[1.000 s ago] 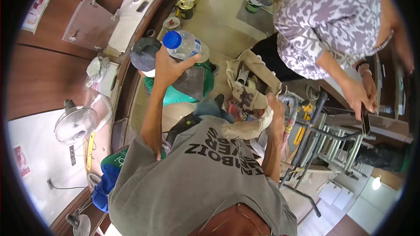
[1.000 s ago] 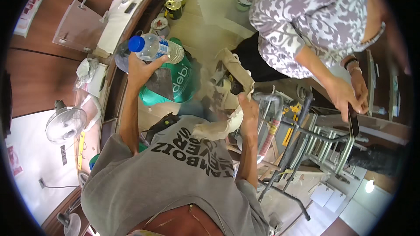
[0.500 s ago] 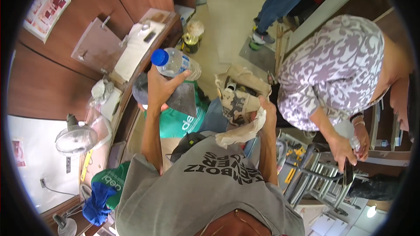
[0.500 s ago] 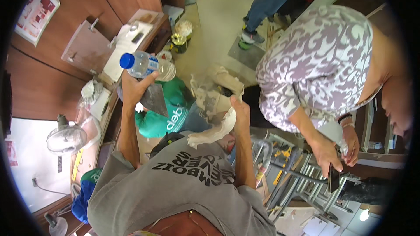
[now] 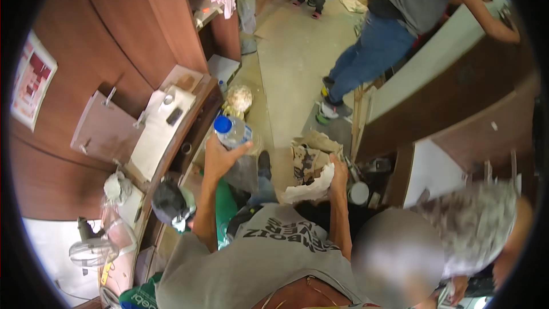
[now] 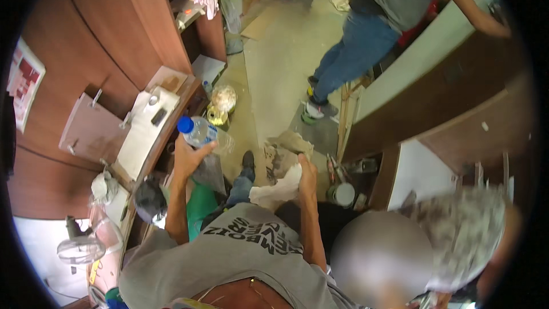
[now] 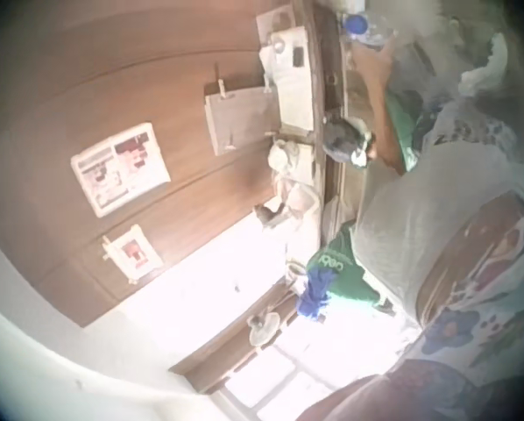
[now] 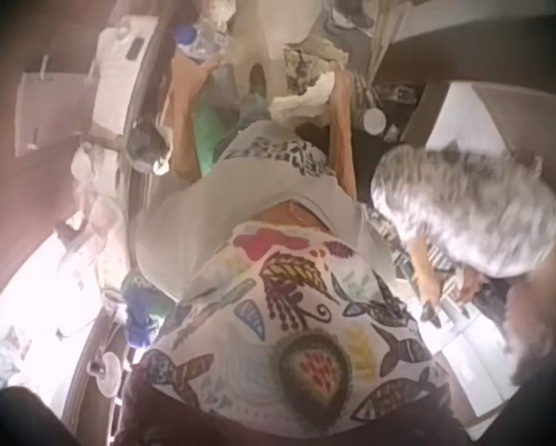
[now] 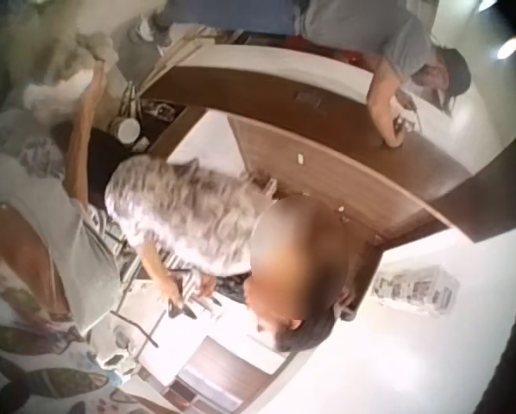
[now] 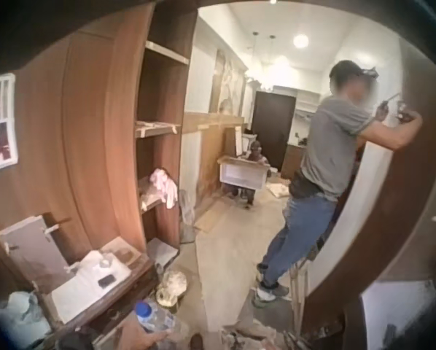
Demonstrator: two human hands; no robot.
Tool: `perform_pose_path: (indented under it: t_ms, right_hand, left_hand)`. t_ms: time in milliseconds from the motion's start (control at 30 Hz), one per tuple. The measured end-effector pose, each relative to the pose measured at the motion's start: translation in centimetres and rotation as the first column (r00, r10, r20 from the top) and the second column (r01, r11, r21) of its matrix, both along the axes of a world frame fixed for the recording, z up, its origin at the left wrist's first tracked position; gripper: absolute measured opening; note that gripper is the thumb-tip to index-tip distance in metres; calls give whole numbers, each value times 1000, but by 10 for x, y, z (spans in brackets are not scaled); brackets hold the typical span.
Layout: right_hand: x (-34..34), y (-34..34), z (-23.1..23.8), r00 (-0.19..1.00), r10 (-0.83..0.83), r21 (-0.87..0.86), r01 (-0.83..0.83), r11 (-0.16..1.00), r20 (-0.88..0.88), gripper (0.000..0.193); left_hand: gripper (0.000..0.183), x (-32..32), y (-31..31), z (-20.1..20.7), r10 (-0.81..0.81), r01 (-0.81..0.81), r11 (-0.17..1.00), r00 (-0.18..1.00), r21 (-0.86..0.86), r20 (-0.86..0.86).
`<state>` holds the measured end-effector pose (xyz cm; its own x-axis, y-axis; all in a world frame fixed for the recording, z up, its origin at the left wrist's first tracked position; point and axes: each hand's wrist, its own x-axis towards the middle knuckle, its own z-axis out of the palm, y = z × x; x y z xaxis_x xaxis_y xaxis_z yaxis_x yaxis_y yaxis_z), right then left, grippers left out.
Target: The person sits on the floor, picks up a water bottle and a cloth, and walks to a wall. They pour water onto the cloth and wipe a section of the wall repeatedly.
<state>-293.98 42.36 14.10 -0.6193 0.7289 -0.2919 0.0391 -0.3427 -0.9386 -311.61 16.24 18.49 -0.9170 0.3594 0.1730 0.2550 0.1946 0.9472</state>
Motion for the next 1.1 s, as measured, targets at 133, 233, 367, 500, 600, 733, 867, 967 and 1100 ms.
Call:
perform_pose_path:
  t_ms: [133,233,367,500,600,733,867,967,1100]
  right_hand:
    - [-69,85,-42,988,65,175,-90,980,144,34]
    - [-144,112,-35,993,-4,163,-15,987,116,35]
    - [-228,164,-27,1000,0,-7,0,1000,-15,36]
    - [-315,217,-16,997,24,-44,-27,999,-69,31]
    - [-373,256,-27,996,17,-116,-27,993,-83,36]
    - [-436,299,-42,987,121,-201,-140,970,-104,34]
    - [-515,338,-60,938,313,200,-338,920,146,38]
    - [-563,360,-30,910,400,110,-411,905,106,40]
    - [-635,378,21,865,502,-9,-502,865,13,39]
  left_hand:
    - [57,-75,48,1,93,-89,993,994,-80,52]
    - [57,-154,72,11,110,-106,990,993,-92,38]
    - [55,-226,109,39,56,-61,985,998,-164,-35]
    - [55,-281,152,53,71,-70,996,997,-62,14]
    - [57,-320,193,55,65,-64,998,995,-19,73]
    - [59,-372,246,39,130,-124,989,988,-78,82]
    - [59,-410,302,42,263,-266,964,956,12,129]
    - [60,-435,320,47,341,-350,936,927,32,155]
    - [63,-467,330,58,436,-435,900,888,-41,149]
